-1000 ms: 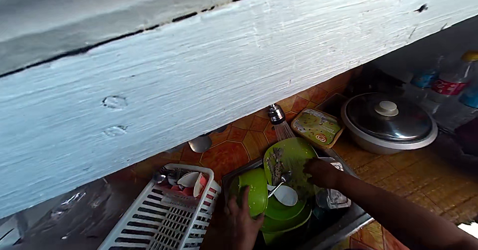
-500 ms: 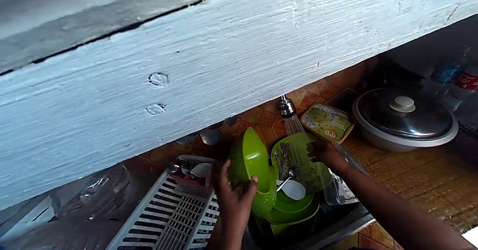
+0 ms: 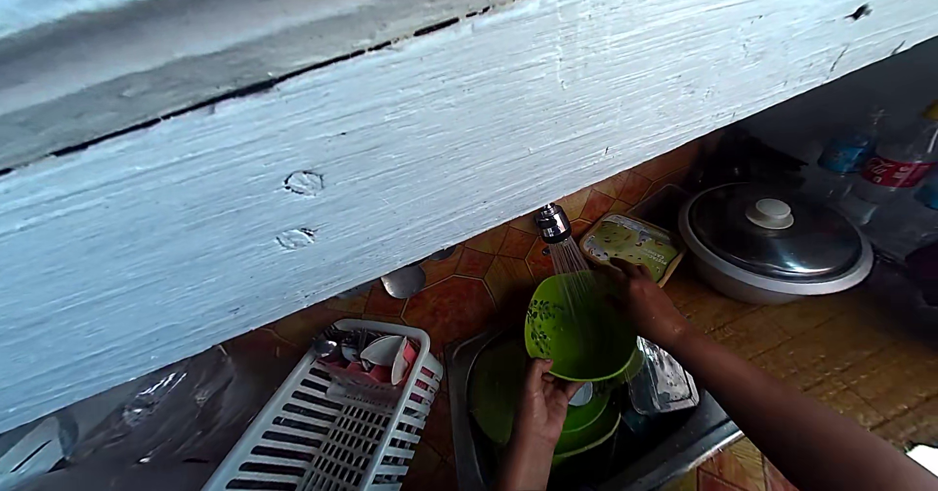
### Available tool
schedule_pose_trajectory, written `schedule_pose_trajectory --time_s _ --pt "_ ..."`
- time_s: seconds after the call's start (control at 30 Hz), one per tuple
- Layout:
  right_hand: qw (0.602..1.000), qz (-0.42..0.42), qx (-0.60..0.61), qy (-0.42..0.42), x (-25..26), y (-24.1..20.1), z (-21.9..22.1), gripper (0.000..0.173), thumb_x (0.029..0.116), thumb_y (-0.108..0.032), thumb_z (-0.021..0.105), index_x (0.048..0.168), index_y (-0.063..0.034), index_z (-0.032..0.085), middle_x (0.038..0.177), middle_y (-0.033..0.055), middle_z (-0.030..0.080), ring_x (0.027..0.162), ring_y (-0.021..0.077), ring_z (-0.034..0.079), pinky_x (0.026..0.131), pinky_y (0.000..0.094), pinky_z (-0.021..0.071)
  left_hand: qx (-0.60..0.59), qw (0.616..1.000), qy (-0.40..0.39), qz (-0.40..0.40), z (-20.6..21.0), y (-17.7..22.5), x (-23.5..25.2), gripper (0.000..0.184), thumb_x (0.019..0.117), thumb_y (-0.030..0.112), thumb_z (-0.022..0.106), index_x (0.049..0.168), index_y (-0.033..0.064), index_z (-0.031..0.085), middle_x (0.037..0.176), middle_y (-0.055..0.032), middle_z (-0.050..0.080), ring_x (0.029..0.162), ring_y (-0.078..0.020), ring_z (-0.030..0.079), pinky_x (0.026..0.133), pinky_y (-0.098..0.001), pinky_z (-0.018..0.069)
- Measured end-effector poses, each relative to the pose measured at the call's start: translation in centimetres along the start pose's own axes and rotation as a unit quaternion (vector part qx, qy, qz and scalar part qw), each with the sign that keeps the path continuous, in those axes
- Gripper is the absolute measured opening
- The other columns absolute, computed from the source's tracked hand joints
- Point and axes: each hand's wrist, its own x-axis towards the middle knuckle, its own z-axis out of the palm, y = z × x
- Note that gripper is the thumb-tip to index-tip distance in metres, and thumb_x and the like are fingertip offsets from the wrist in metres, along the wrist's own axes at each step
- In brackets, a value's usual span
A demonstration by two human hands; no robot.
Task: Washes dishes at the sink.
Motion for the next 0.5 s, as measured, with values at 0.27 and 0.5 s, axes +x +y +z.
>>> schedule_pose_trajectory --time_s 0.27,0.5 --pt "0.781 0.285 0.555 -0.035 -3.1 1.1 1.1 0.038 0.1074 -0.025 0.055 0.142 -0.0102 0.052 0.112 0.0170 0.070 0.095 0.0288 0.072 0.074 0.0465 0.0616 0.098 0.994 -0.018 -0.049 0.0 0.1 -0.1 0.030 0.1003 0.003 0.042 0.130 0.0017 0.048 0.112 -0.0196 0.064 0.094 -0.0283 0.068 0.079 -0.0414 0.0594" --pt "0.814 0.277 0.510 0.024 -4.0 0.6 1.8 0.045 0.1108 -0.039 0.044 0.149 -0.0161 0.048 0.123 0.0171 0.067 0.103 0.0303 0.069 0.077 0.0494 0.0594 0.805 0.536 -0.082 0.241 2.2 3.6 3.3 0.064 0.0937 0.030 0.070 0.153 0.0161 0.049 0.169 -0.0147 0.023 0.156 -0.0394 0.017 0.124 -0.0573 0.0222"
